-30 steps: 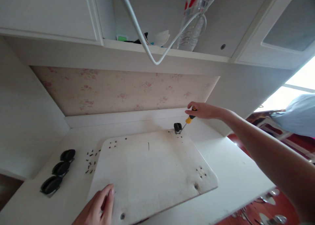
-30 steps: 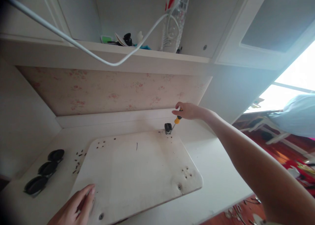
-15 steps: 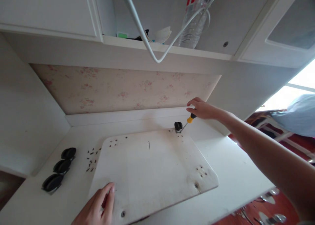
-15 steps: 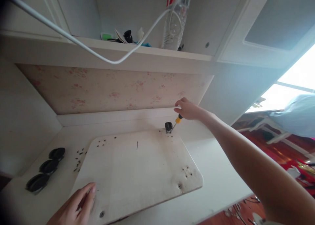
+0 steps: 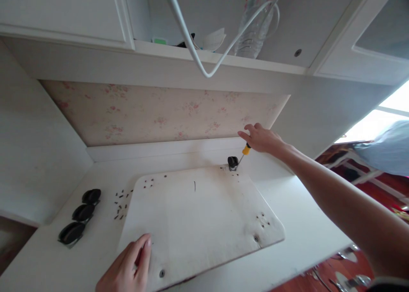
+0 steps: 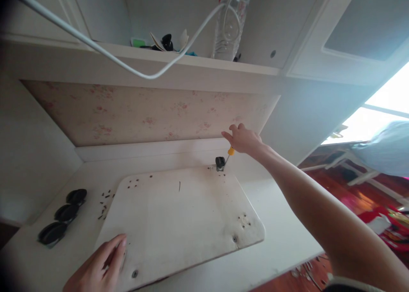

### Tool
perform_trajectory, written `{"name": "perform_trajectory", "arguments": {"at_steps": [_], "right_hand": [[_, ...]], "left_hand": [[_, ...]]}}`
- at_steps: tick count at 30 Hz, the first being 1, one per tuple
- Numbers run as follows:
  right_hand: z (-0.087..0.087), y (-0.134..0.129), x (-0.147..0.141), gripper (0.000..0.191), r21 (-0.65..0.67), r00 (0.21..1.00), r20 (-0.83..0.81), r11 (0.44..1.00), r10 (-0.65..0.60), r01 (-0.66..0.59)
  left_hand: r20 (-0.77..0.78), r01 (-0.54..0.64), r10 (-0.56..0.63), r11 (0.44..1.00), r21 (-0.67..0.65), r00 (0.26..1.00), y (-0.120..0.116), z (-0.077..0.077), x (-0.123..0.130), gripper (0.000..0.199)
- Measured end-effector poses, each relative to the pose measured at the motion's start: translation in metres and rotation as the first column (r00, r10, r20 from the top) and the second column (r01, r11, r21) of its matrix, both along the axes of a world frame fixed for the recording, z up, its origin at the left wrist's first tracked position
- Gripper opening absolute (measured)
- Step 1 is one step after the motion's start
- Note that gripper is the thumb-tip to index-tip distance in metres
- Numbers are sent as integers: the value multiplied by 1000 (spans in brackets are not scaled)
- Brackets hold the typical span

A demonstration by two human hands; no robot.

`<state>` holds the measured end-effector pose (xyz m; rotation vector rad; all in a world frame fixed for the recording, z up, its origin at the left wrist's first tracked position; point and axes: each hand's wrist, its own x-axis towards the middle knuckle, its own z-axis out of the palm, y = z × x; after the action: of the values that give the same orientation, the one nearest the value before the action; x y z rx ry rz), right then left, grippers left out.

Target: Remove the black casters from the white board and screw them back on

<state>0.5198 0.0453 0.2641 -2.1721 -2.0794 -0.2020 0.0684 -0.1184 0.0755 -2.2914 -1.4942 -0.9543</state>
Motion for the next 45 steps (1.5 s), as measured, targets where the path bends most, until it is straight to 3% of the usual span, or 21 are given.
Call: {"name": "perform_trajectory", "arguments": {"at_steps": [3, 7, 12, 17, 22, 28, 33, 37, 45], "right_hand": [[1, 4, 2, 42, -25, 997, -5, 997, -71, 71], [4, 9, 4, 45, -75, 998, -41, 996, -41, 38], [5, 11, 4, 33, -84, 994, 2, 991, -106, 106], [8, 14, 4, 26, -110, 998, -8, 992, -66, 65], [10, 12, 5, 31, -81, 994, 13, 991, -108, 109], [9, 11, 5, 35, -120, 1000, -4, 993, -7, 7], [8, 11, 6, 31, -107, 995, 38, 990, -90, 93], [11, 10, 6, 29, -120, 998, 22, 991, -50, 52], [10, 11, 10, 26, -123, 995, 48, 988, -87, 92]], "left_hand": [[4, 3, -3, 1000, -13, 1000, -1, 0, 0, 24], [20, 7, -7, 1000, 5, 1000, 0, 0, 1, 24], [42, 9, -9, 1000, 15, 999, 0, 2, 2, 24], [49, 2, 1, 999, -43, 999, 0, 1, 1, 23], [34, 4, -3, 999, -33, 999, -1, -2, -1, 21], [27, 23, -23, 1000, -20, 999, -2, 2, 0, 20], [32, 26, -26, 1000, -14, 999, 0, 1, 1, 19], [39, 11, -8, 998, -64, 999, 0, -1, 1, 19], [49, 22, -22, 1000, -14, 999, -3, 4, 2, 21]]}}
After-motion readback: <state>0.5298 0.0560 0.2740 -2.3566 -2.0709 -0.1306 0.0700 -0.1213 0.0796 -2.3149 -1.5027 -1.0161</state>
